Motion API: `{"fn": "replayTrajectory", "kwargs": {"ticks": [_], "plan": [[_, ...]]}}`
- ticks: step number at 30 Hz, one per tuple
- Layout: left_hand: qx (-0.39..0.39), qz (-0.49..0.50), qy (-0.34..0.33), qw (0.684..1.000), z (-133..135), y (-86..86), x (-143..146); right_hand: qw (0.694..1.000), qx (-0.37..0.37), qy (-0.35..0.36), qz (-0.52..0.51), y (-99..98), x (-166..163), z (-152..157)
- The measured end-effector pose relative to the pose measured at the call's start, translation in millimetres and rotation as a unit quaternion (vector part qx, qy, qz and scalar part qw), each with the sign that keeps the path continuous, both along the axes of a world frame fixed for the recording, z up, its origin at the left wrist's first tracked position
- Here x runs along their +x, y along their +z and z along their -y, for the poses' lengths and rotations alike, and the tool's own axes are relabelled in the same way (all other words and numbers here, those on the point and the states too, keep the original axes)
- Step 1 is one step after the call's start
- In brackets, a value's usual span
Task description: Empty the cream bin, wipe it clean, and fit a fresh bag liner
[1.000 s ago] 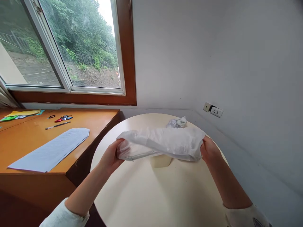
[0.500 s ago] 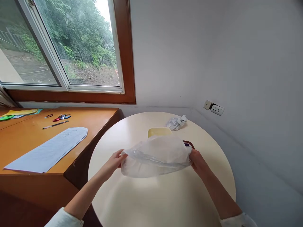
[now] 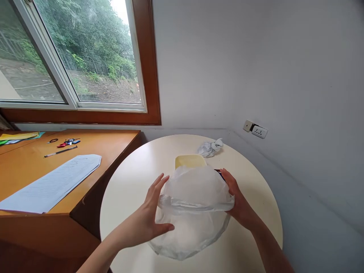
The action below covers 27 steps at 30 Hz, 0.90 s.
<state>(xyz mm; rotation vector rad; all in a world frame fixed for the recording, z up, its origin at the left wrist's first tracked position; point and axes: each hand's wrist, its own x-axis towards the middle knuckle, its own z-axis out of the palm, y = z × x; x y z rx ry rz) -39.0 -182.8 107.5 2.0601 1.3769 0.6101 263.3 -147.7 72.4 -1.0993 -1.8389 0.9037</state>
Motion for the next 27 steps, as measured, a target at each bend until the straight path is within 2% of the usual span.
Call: {"fn": "replayTrajectory", "kwargs": {"ticks": [3, 7, 9, 11, 15, 18, 20, 22, 23, 27], "plan": [[0.01, -0.004, 0.013, 1.0, 2, -1.2, 6, 0.999, 0.039, -0.019, -0.014, 2.7, 2, 2], [0.145, 0.007, 0.08, 0.986, -8, -15.9, 21, 0.993, 0.086, -0.083, 0.013, 9.3, -8, -3], [0.164, 0.04, 0.099, 0.981, -14, -18.8, 26, 0.991, 0.097, -0.095, -0.009, 13.2, -15, -11], [0.163, 0.094, 0.109, 0.976, -20, -14.1, 29, 0.989, 0.083, -0.109, -0.048, 17.2, -20, -22], [0.171, 0.231, 0.149, 0.946, -40, 8.9, 32, 0.98, -0.015, -0.143, -0.139, 25.7, -28, -49], [0.159, 0.262, 0.189, 0.933, -68, 20.7, 33, 0.968, -0.048, -0.162, -0.187, 29.7, -35, -76], [0.151, 0.282, 0.201, 0.926, -91, 21.4, 32, 0.962, -0.066, -0.177, -0.198, 28.8, -40, -96], [0.09, 0.327, 0.206, 0.918, -115, 17.3, 31, 0.959, -0.083, -0.178, -0.203, 23.9, -43, -116], [0.033, 0.349, 0.212, 0.912, -127, 13.9, 31, 0.96, -0.088, -0.172, -0.205, 20.2, -44, -125], [-0.082, 0.349, 0.199, 0.912, -162, -5.1, 30, 0.972, -0.068, -0.134, -0.18, 1.0, -44, -151]]}}
